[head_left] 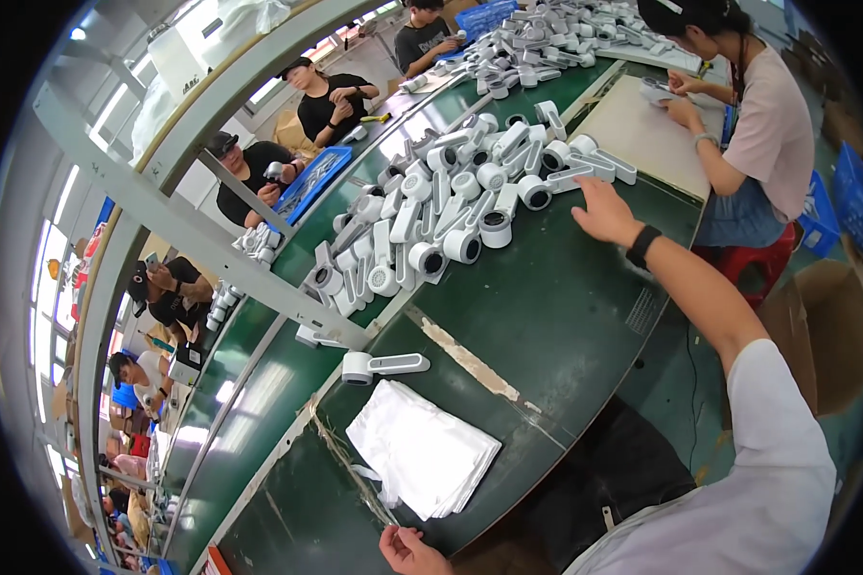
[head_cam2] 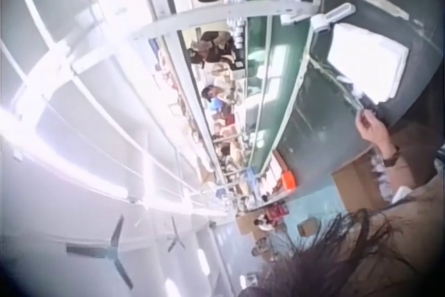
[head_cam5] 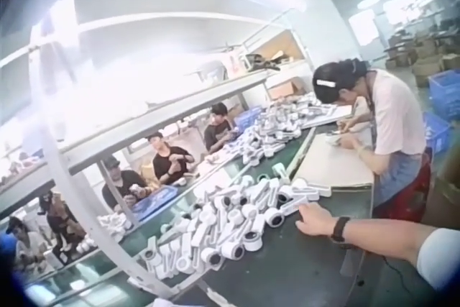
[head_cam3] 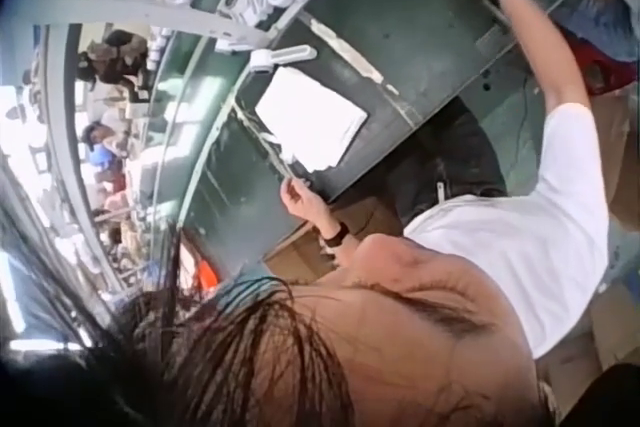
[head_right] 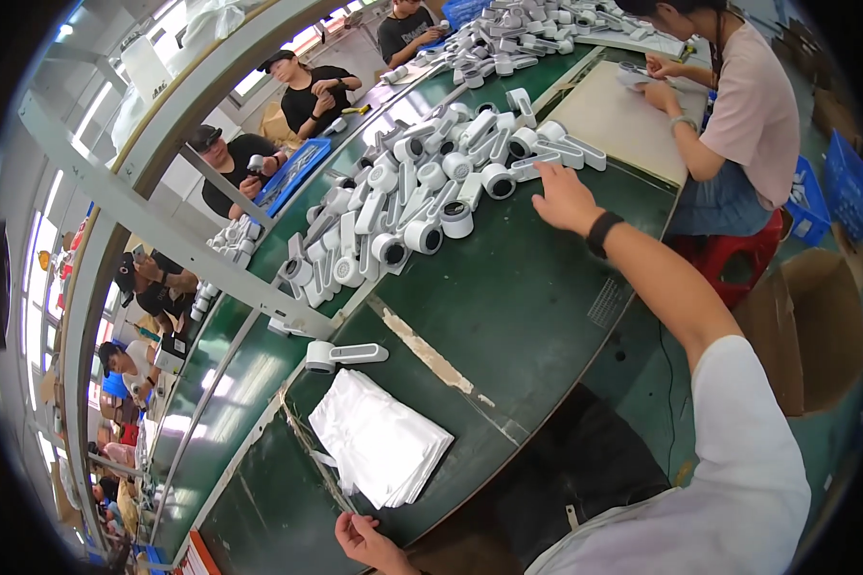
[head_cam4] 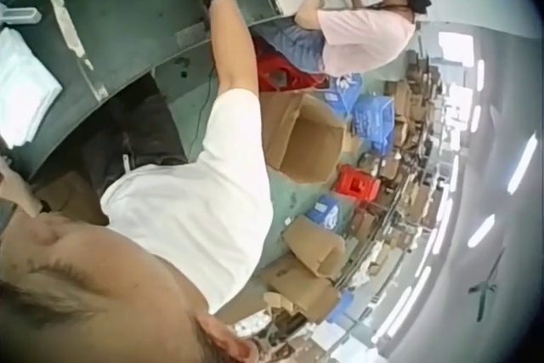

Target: The person picks up a handheld fan from the table, slides it into a plastic bag, and places the bagged fan into a cardboard box, repeating this process for several fans.

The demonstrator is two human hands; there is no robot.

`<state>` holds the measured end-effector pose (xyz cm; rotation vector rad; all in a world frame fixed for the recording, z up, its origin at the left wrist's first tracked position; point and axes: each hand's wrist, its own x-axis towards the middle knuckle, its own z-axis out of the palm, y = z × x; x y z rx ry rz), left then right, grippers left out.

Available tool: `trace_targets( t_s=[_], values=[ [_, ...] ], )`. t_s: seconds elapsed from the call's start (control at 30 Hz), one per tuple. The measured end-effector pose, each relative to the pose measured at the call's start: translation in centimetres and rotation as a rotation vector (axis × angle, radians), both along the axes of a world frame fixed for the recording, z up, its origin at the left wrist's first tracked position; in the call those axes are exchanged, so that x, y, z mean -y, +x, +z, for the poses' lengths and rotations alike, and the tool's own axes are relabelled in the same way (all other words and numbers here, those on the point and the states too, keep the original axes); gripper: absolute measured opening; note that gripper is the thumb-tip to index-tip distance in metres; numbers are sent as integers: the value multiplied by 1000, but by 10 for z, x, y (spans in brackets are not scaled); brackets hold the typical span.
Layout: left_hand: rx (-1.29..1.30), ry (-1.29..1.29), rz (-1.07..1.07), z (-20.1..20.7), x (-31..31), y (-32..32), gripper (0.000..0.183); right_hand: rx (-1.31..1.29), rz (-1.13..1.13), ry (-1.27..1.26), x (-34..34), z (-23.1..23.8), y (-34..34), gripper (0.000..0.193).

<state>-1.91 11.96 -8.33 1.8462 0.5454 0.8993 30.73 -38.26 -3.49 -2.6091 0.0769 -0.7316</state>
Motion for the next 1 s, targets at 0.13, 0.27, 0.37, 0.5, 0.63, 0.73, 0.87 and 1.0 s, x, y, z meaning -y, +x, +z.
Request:
trace_targets(
  t_s=[0.13,0.27,0.37,0.5,0.63,0.73,0.87,1.0],
  values=[
    [-18,44,57,4,4,4,15,8,-54,-161,24,-16,52,56],
    [-12,-59,93,7,6,9,13,-92,-127,-361,13,-21,73,50],
    [-16,-74,77,14,12,10,13,-202,-135,-434,13,-19,71,38],
    [20,-105,59,14,11,11,13,-220,49,-129,6,-13,52,33],
    [43,-207,48,28,14,12,14,-158,243,432,-25,16,-1,30],
    [34,170,-131,53,28,19,18,-337,440,1183,-66,53,-67,28],
    [-102,672,-399,87,56,54,17,-418,626,1375,-111,54,-145,32],
    [-396,738,-456,69,49,70,13,-580,701,1444,-143,38,-200,28]
  ],
)
